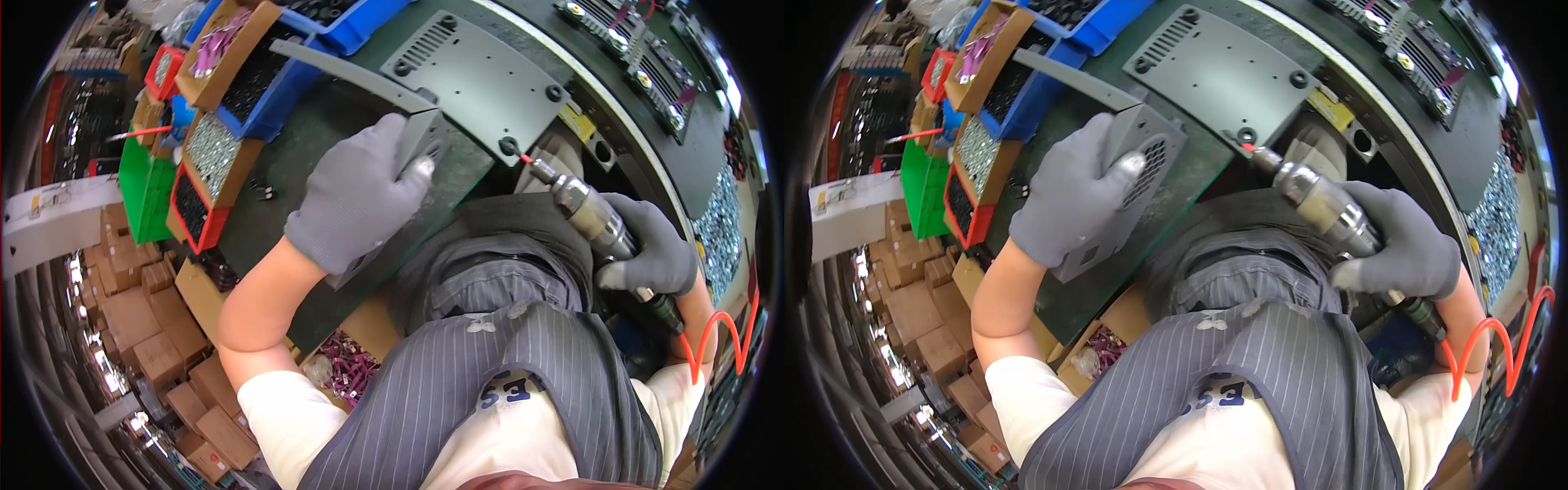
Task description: Installing cooling fans and fasteners into a metal electronics housing using an electric screwdriver at an assembly station.
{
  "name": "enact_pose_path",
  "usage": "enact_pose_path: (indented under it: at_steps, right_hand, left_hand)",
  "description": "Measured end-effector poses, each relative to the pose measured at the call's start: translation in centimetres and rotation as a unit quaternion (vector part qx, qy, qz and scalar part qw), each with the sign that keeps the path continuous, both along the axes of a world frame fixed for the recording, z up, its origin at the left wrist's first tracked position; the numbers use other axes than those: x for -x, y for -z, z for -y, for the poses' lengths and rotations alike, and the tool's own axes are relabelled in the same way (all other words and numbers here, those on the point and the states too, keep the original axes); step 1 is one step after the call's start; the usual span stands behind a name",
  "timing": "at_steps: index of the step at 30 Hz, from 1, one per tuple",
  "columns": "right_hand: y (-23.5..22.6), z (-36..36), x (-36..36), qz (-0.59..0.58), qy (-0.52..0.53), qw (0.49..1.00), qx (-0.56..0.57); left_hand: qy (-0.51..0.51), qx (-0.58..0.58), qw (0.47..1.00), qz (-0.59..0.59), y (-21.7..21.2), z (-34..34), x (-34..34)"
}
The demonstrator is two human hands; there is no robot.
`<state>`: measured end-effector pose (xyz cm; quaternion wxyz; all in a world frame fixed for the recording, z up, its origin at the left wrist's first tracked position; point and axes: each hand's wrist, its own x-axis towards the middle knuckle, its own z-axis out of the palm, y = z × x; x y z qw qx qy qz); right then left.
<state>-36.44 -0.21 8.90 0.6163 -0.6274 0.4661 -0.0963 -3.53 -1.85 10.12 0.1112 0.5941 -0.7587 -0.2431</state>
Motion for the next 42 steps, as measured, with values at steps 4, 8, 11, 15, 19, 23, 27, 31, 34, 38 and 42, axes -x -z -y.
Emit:
enact_pose_path:
  at_steps: [4, 8, 11, 15, 19, 23, 27, 31, 34, 38, 42]
  right_hand:
    - [0.5, 0.9, 4.9, -0.147, 0.08, 0.983, -0.079]
    - [5.2, 2.2, 9.8, -0.132, 0.136, 0.975, -0.118]
    - [8.1, 3.7, 10.6, -0.096, 0.16, 0.969, -0.162]
    - [10.0, 5.2, 10.0, -0.036, 0.231, 0.943, -0.236]
    - [8.8, 4.3, 7.6, 0.012, 0.346, 0.931, -0.113]
    - [14.8, 1.5, 9.8, 0.252, 0.432, 0.801, -0.328]
    - [19.0, 0.9, 1.6, 0.215, 0.331, 0.824, -0.406]
    - [25.0, 2.7, -4.3, 0.329, 0.309, 0.796, -0.403]
    - [26.4, 3.5, -6.4, 0.351, 0.323, 0.777, -0.411]
    - [25.3, 2.6, -6.9, 0.342, 0.274, 0.788, -0.432]
    - [14.8, -0.6, -7.3, 0.408, 0.127, 0.745, -0.511]
  left_hand:
    - [0.002, 0.021, 1.0, -0.011, 0.0, -0.1, 0.0]
    - [0.006, 0.007, 1.0, -0.015, 0.0, 0.1, -0.1]
    - [0.002, 0.001, 1.0, -0.023, 0.0, 0.1, 0.0]
    - [0.0, 0.007, 0.999, -0.043, 0.1, -0.1, 0.2]
    - [0.006, 0.032, 0.999, -0.018, 0.1, -0.3, -0.1]
    - [-0.008, 0.009, 0.999, -0.04, 0.3, -0.1, -0.2]
    - [0.009, 0.014, 0.999, -0.05, 0.0, 0.2, -0.1]
    - [-0.058, -0.093, 0.972, -0.21, -1.3, -1.0, -1.0]
    - [-0.15, 0.038, 0.961, -0.229, 0.5, -4.2, -4.7]
    - [-0.295, 0.02, 0.927, -0.231, 4.0, -9.0, -8.3]
    - [-0.292, -0.005, 0.94, -0.175, 6.4, -13.3, -9.2]
